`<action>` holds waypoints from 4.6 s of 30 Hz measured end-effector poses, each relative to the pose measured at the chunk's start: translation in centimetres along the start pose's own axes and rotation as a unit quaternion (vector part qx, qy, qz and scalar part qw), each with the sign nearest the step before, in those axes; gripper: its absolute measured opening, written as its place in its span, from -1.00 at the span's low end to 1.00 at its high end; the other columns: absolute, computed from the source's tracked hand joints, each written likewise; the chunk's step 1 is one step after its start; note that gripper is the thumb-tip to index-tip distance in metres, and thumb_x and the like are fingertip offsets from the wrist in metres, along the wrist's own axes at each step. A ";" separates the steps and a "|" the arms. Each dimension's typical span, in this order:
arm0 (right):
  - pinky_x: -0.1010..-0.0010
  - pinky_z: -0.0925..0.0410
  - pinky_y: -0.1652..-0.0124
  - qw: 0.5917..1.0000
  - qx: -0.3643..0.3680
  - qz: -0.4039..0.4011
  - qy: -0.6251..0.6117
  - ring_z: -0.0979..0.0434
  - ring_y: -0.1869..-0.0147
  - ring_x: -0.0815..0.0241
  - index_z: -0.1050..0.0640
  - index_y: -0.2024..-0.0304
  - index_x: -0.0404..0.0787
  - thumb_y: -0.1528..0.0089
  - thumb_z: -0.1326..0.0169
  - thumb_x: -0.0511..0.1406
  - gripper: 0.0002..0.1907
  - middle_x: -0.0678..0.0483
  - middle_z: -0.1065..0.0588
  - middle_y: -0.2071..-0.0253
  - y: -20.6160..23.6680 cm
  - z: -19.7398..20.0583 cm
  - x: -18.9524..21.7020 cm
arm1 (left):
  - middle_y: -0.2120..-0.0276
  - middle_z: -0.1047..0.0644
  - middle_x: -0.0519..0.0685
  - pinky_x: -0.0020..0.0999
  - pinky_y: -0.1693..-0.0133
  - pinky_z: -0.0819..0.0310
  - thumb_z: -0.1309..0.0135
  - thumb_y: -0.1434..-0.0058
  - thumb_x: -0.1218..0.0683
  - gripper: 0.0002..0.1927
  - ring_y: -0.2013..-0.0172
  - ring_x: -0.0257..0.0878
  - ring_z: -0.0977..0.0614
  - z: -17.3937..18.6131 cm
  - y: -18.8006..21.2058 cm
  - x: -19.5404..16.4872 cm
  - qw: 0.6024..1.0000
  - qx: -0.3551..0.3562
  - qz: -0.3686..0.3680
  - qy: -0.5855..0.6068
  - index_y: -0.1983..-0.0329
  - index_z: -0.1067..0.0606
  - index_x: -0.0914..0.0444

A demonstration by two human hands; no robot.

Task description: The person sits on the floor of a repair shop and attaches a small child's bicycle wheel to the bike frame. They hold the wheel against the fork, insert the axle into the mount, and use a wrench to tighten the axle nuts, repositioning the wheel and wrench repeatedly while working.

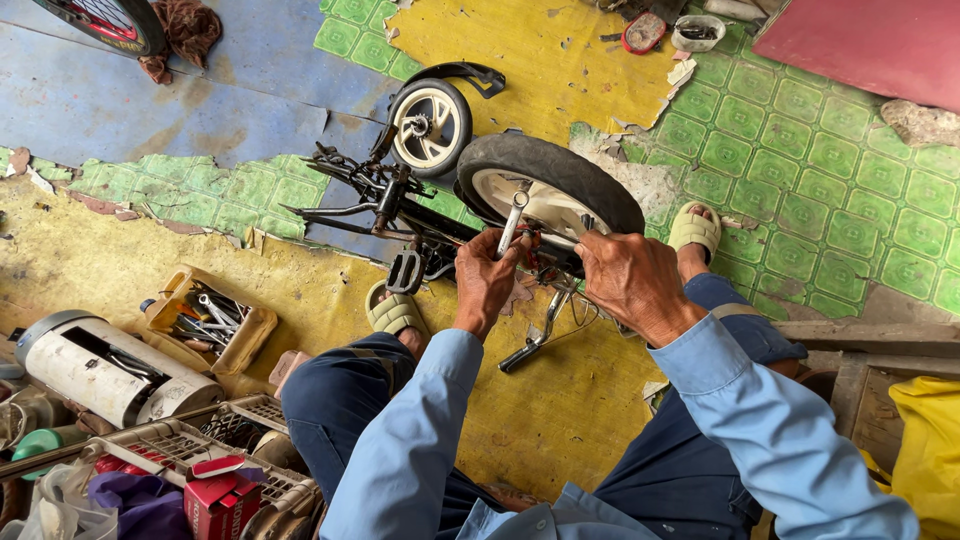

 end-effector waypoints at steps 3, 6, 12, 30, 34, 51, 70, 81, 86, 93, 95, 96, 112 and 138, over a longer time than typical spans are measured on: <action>0.02 -0.37 0.52 1.000 -0.012 0.009 0.010 -0.58 0.48 -0.20 -0.55 0.44 -0.24 -0.28 -0.13 -0.27 -0.78 -0.15 -0.52 0.56 0.0 0.1 0.2 | 0.47 -0.64 -0.07 -0.42 0.39 -0.44 -0.27 -0.22 0.06 -0.75 0.47 -0.43 -0.55 0.0 0.0 0.4 1.000 0.000 0.013 0.008 0.17 -0.66 0.34; 0.01 -0.38 0.50 1.000 -0.011 0.014 0.014 -0.57 0.47 -0.22 -0.55 0.44 -0.23 -0.28 -0.14 -0.25 -0.77 -0.15 -0.52 0.57 -0.2 -0.4 0.4 | 0.46 -0.65 -0.07 -0.42 0.37 -0.46 -0.26 -0.23 0.07 -0.76 0.44 -0.44 -0.57 0.0 0.0 0.0 1.000 -0.002 -0.004 0.007 0.18 -0.66 0.35; 0.01 -0.37 0.49 1.000 -0.018 0.011 0.006 -0.56 0.46 -0.23 -0.55 0.44 -0.23 -0.29 -0.13 -0.25 -0.76 -0.14 -0.52 0.56 -0.5 -0.9 0.2 | 0.47 -0.64 -0.07 -0.41 0.39 -0.44 -0.26 -0.23 0.06 -0.75 0.46 -0.43 -0.55 0.0 -0.1 0.2 1.000 0.002 0.004 0.014 0.19 -0.66 0.35; 0.03 -0.38 0.52 1.000 0.012 0.012 0.010 -0.57 0.51 -0.20 -0.59 0.39 -0.22 -0.31 -0.08 -0.26 -0.78 -0.16 -0.52 0.57 -0.7 -1.9 -0.1 | 0.27 -0.70 -0.04 -0.43 0.25 -0.57 -0.22 -0.24 0.19 -0.63 0.31 -0.40 -0.65 -0.6 -0.3 0.2 0.996 0.030 -0.012 0.078 -0.12 -0.60 0.33; 0.03 -0.36 0.52 1.000 -0.007 0.024 -0.006 -0.56 0.48 -0.21 -0.55 0.42 -0.22 -0.31 -0.10 -0.27 -0.78 -0.14 -0.51 0.57 -0.2 -1.8 0.0 | 0.31 -0.69 -0.03 -0.43 0.28 -0.53 -0.23 -0.25 0.18 -0.66 0.33 -0.40 -0.63 -0.5 -0.3 0.4 0.998 0.027 -0.002 0.063 -0.10 -0.61 0.34; 0.13 -0.38 0.45 0.989 -0.089 0.060 -0.101 -0.59 0.39 -0.15 -0.56 0.20 -0.24 -0.31 -0.14 -0.35 -0.93 -0.09 -0.55 0.43 1.7 -1.9 0.0 | 0.30 -0.69 -0.04 -0.43 0.28 -0.54 -0.25 -0.24 0.18 -0.64 0.34 -0.41 -0.62 -0.5 -0.2 1.0 0.994 0.043 -0.010 0.101 -0.11 -0.60 0.37; 0.17 -0.41 0.43 0.977 -0.161 0.029 -0.139 -0.61 0.38 -0.16 -0.59 0.12 -0.24 -0.34 -0.17 -0.33 -0.89 -0.15 -0.56 0.41 2.4 -2.7 -0.3 | 0.58 -0.50 -0.06 -0.29 0.48 -0.37 -0.21 -0.25 -0.03 -0.71 0.56 -0.26 -0.48 3.2 -0.5 0.0 0.985 0.000 -0.017 -0.173 0.30 -0.61 0.33; 0.20 -0.46 0.40 0.976 -0.160 0.021 -0.147 -0.66 0.34 -0.11 -0.61 0.11 -0.24 -0.32 -0.18 -0.33 -0.87 -0.13 -0.61 0.34 2.6 -2.5 -0.8 | 0.58 -0.54 0.05 -0.05 0.44 -0.38 -0.15 -0.24 -0.13 -0.70 0.50 0.06 -0.57 4.0 -0.1 -3.0 0.872 0.149 -0.198 -0.421 0.38 -0.63 0.18; 0.20 -0.48 0.37 0.977 -0.160 0.029 -0.141 -0.65 0.32 -0.12 -0.60 0.11 -0.25 -0.31 -0.18 -0.35 -0.87 -0.12 -0.62 0.31 2.5 -2.4 -0.8 | 0.55 -0.53 0.08 -0.05 0.39 -0.38 -0.17 -0.28 -0.09 -0.68 0.45 0.06 -0.58 3.0 -0.8 -2.7 0.867 0.169 -0.224 -0.412 0.39 -0.60 0.24; 0.20 -0.48 0.37 0.979 -0.147 0.023 -0.142 -0.65 0.31 -0.13 -0.60 0.12 -0.25 -0.29 -0.17 -0.35 -0.87 -0.10 -0.62 0.29 2.3 -2.5 -1.0 | 0.39 -0.58 0.01 -0.13 0.28 -0.43 -0.12 -0.31 -0.04 -0.76 0.32 0.00 -0.60 2.0 -1.6 -4.7 0.864 0.187 -0.325 -0.335 0.26 -0.63 0.21; 0.19 -0.48 0.37 0.979 -0.149 0.024 -0.138 -0.65 0.31 -0.13 -0.60 0.13 -0.26 -0.29 -0.18 -0.35 -0.87 -0.10 -0.63 0.28 2.2 -2.4 -1.0 | 0.41 -0.57 -0.03 -0.11 0.19 -0.36 -0.12 -0.29 -0.04 -0.78 0.29 -0.04 -0.57 1.7 -2.2 -4.5 0.851 0.184 -0.318 -0.376 0.28 -0.64 0.18; 0.19 -0.48 0.37 0.978 -0.148 0.023 -0.142 -0.65 0.31 -0.13 -0.60 0.12 -0.26 -0.29 -0.17 -0.35 -0.87 -0.10 -0.63 0.28 2.2 -2.4 -1.0 | 0.42 -0.56 -0.05 -0.11 0.14 -0.32 -0.12 -0.29 -0.04 -0.78 0.28 -0.06 -0.56 1.7 -2.5 -4.4 0.843 0.183 -0.314 -0.396 0.29 -0.65 0.17; 0.20 -0.49 0.36 0.978 -0.149 0.023 -0.146 -0.66 0.31 -0.10 -0.61 0.11 -0.25 -0.28 -0.16 -0.36 -0.85 -0.11 -0.63 0.28 1.9 -2.6 -1.2 | 0.37 -0.54 -0.07 -0.13 0.14 -0.28 -0.05 -0.35 -0.07 -0.78 0.23 -0.12 -0.55 0.6 -3.8 -4.2 0.753 0.220 -0.335 -0.522 0.25 -0.59 0.12; 0.12 -0.45 0.45 0.985 -0.122 0.059 -0.104 -0.62 0.39 -0.13 -0.57 0.11 -0.18 -0.26 -0.12 -0.38 -0.86 -0.06 -0.61 0.40 1.5 -1.3 -0.6 | 0.77 -0.38 -0.22 -0.24 0.27 -0.17 -0.16 -0.08 0.05 -0.77 0.58 -0.28 -0.42 -10.1 4.6 -12.3 0.426 0.145 -0.506 -0.735 0.70 -0.54 0.03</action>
Point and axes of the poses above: each hand's wrist, its own y-axis away from the middle knuckle, its own z-axis out of the back of the hand, x = y × z, the point moved 10 cm from there along -y, towards the middle knuckle
